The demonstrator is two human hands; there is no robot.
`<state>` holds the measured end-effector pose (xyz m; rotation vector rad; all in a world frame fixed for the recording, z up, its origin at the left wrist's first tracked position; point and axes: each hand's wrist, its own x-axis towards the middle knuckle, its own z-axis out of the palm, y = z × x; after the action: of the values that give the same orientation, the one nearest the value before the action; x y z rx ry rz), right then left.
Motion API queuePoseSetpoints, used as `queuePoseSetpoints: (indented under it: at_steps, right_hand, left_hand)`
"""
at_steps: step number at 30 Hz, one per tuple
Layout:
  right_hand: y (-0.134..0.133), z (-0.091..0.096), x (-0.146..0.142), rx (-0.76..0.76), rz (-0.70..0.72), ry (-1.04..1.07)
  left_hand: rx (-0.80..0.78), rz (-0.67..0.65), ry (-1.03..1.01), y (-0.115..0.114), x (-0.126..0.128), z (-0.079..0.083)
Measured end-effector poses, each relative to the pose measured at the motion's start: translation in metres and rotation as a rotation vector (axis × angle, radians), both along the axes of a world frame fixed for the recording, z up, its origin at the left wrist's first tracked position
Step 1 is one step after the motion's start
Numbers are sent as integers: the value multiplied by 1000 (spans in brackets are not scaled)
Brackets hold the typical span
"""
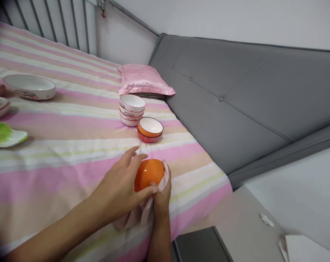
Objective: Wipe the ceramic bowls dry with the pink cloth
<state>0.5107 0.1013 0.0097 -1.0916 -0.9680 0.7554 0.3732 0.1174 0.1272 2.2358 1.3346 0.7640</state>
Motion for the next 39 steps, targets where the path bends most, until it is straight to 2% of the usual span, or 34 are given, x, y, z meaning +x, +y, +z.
queuePoseSetpoints:
  at_steps: [3, 7, 13, 16, 19, 22, 29, 32, 36, 39]
  right_hand:
    - [1, -2, 1, 16, 37, 14]
    - [0, -6, 3, 47, 6, -41]
    - [-3, -7, 1, 80, -51, -31]
    - [-3, -4, -5, 82, -93, -9]
    - [-2, -1, -12, 21, -108, -1]
    - [-1, 3, -19, 1, -116, -106]
    - [0, 26, -31, 97, -143, -543]
    - [4, 28, -32, 98, -192, -629]
    - [9, 16, -25, 69, -232, -513]
    - [12, 2, -18, -10, -209, -326]
  left_hand:
    - [-124, -63, 204, -3, 4, -11]
    - [-157, -68, 325, -1, 9, -23]
    - [-36, -120, 224, 6, 12, -34]
    - [47, -147, 232, 7, 11, -31]
    - [140, -235, 275, 6, 9, -25]
    - [187, -298, 285, 8, 8, -24]
    - [222, -329, 128, 27, 0, -43]
    - [204, -381, 83, 35, -6, -45]
    - [178, -445, 63, 42, -13, -41]
    - [115, -418, 37, 44, -17, -38]
